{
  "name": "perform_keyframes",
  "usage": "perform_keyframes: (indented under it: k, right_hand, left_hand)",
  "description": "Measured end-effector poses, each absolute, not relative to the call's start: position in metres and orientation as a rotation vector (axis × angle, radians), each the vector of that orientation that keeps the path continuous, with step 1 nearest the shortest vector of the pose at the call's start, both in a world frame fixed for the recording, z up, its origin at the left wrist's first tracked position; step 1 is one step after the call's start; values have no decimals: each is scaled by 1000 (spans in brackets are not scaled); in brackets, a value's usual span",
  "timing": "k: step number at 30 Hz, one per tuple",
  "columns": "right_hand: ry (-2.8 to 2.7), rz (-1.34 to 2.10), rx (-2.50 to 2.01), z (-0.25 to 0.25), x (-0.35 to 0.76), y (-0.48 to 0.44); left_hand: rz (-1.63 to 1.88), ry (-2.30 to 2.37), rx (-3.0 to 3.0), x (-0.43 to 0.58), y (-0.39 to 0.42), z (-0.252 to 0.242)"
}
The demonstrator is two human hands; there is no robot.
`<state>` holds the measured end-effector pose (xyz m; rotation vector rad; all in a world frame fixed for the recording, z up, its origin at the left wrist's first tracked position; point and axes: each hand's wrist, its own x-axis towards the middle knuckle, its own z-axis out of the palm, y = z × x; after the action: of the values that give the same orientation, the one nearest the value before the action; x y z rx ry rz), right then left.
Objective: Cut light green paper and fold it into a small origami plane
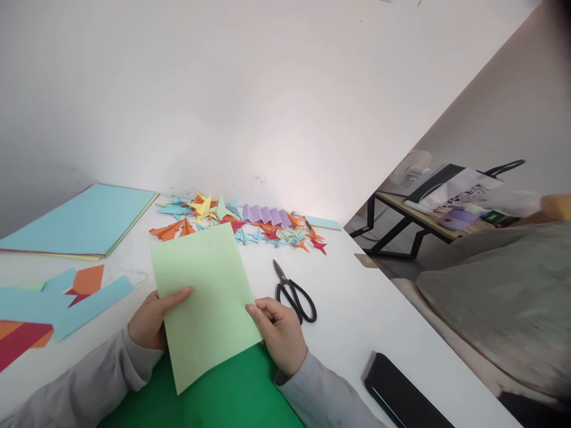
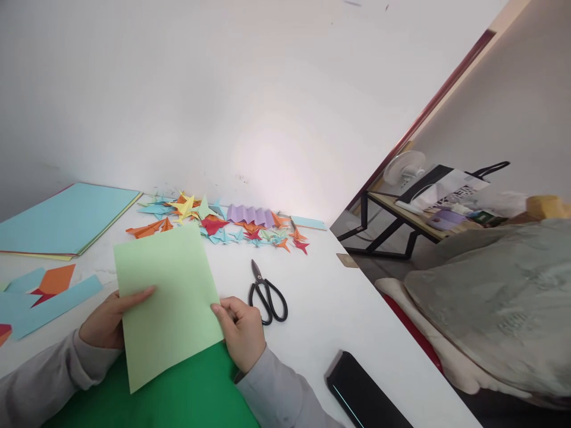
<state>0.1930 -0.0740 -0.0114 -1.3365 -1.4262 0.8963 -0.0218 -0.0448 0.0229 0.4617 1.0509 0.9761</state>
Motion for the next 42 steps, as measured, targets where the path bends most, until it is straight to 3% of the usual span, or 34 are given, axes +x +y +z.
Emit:
perform_keyframes:
  k: [9, 12, 17, 22, 27, 34, 42]
  right_hand:
    - [-1593, 679, -1351, -10, 196, -73]
    - [-1615, 356, -1476, -11, 208, -69]
    - [-1714, -486, -1701, -18, 243, -57]
    - [-1847, -620, -1889, -35, 259, -50]
    - [-1771, -358, -1879, -40, 258, -48]
    - [-892, 851, -1258, -12, 251, -47]
    - [-328, 1744, -623, 9, 240, -59]
  left_hand:
    - [1038, 1022, 566, -18, -52, 14]
    - [1043, 1089, 510, -19, -48, 12]
    - [1013, 1110, 449, -31, -37, 13]
    - [996, 1164, 325, -36, -31, 19]
    - [1087, 1171, 342, -34, -30, 20]
    - [1055, 1031, 576, -36, -34, 24]
    - [1130, 1187, 574, -32, -33, 11]
